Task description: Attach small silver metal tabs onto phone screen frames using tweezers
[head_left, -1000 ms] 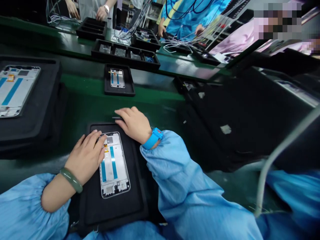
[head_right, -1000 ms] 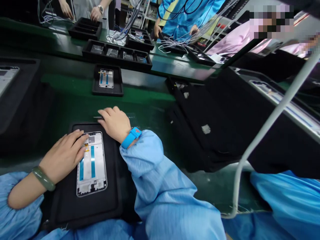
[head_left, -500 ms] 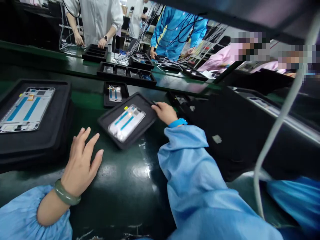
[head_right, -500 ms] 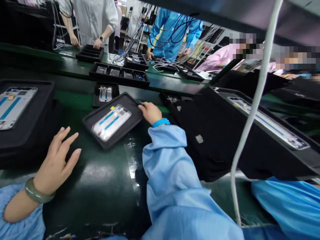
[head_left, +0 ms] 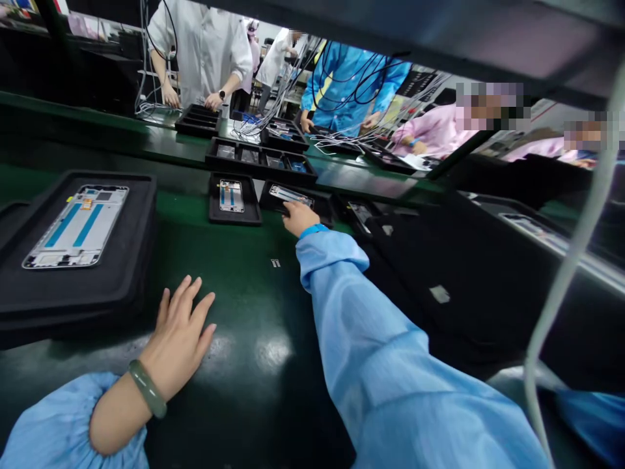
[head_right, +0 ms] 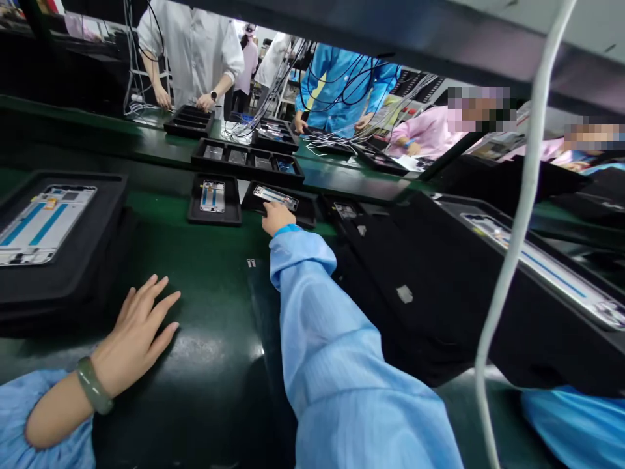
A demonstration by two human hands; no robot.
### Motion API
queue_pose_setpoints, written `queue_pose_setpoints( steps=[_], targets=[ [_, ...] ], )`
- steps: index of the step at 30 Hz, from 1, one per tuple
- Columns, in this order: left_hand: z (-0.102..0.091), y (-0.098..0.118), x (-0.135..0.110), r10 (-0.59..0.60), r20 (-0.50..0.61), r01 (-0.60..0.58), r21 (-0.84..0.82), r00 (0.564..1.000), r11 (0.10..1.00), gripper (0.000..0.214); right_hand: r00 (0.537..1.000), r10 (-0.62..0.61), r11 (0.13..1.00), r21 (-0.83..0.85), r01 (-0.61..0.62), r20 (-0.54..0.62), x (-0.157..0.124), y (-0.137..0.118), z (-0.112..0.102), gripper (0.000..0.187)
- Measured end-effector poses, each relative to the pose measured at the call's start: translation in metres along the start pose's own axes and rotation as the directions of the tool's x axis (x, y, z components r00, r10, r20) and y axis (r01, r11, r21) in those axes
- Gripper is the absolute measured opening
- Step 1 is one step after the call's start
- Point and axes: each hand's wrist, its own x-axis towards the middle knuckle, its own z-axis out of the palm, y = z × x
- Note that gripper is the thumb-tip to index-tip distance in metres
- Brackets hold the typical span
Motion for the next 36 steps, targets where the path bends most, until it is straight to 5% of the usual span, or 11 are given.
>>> queue_pose_setpoints(
  steps=[8,13,18,22,25,29,33,34,35,36],
  targets=[
    [-0.002,0.000,0.001,0.012,0.014,-0.012,0.024,1.000,1.000,0.036,0.949,-0.306,0.952,0.046,0.303,0.081,-0.004,-0.045,0.018,0.055],
    [-0.003,0.002,0.003,0.025,0.005,-0.025,0.031,1.000,0.999,0.036,0.914,-0.389,0.921,0.037,0.388,0.110,-0.005,-0.080,0.024,0.040],
    [-0.003,-0.002,0.002,0.021,0.026,-0.022,0.049,0.999,0.999,0.036,0.892,-0.433,0.899,-0.002,0.437,0.127,-0.013,-0.096,-0.002,0.033],
    [-0.006,-0.002,0.003,-0.018,-0.046,0.021,0.048,0.999,0.999,0.039,0.846,-0.506,0.857,-0.012,0.515,0.167,-0.050,-0.102,-0.040,0.027],
    [-0.010,-0.002,0.004,-0.035,-0.101,0.039,0.039,0.994,0.998,0.043,0.779,-0.575,0.807,0.014,0.591,0.250,-0.100,-0.103,-0.066,0.021],
    [-0.014,-0.008,0.002,-0.028,-0.086,0.027,-0.016,0.996,1.000,0.041,0.611,-0.646,0.732,0.146,0.666,0.457,-0.182,-0.101,-0.095,0.019],
    [-0.012,-0.011,0.001,0.009,-0.055,-0.012,-0.053,0.998,0.999,0.041,0.280,-0.763,0.627,0.563,0.538,0.583,-0.226,-0.088,-0.119,0.018],
    [-0.012,-0.010,0.000,0.035,-0.040,-0.038,-0.064,0.999,0.997,0.041,0.248,-0.804,0.590,0.673,0.446,0.540,-0.226,-0.082,-0.122,0.018],
    [-0.012,-0.009,0.000,0.080,-0.015,-0.081,-0.079,0.997,0.994,0.042,0.286,-0.828,0.558,0.752,0.350,0.482,-0.222,-0.074,-0.122,0.020],
    [-0.013,-0.006,0.000,0.146,0.016,-0.144,-0.100,0.989,0.985,0.044,0.399,-0.813,0.546,0.793,0.269,0.424,-0.215,-0.064,-0.119,0.023]
  ],
)
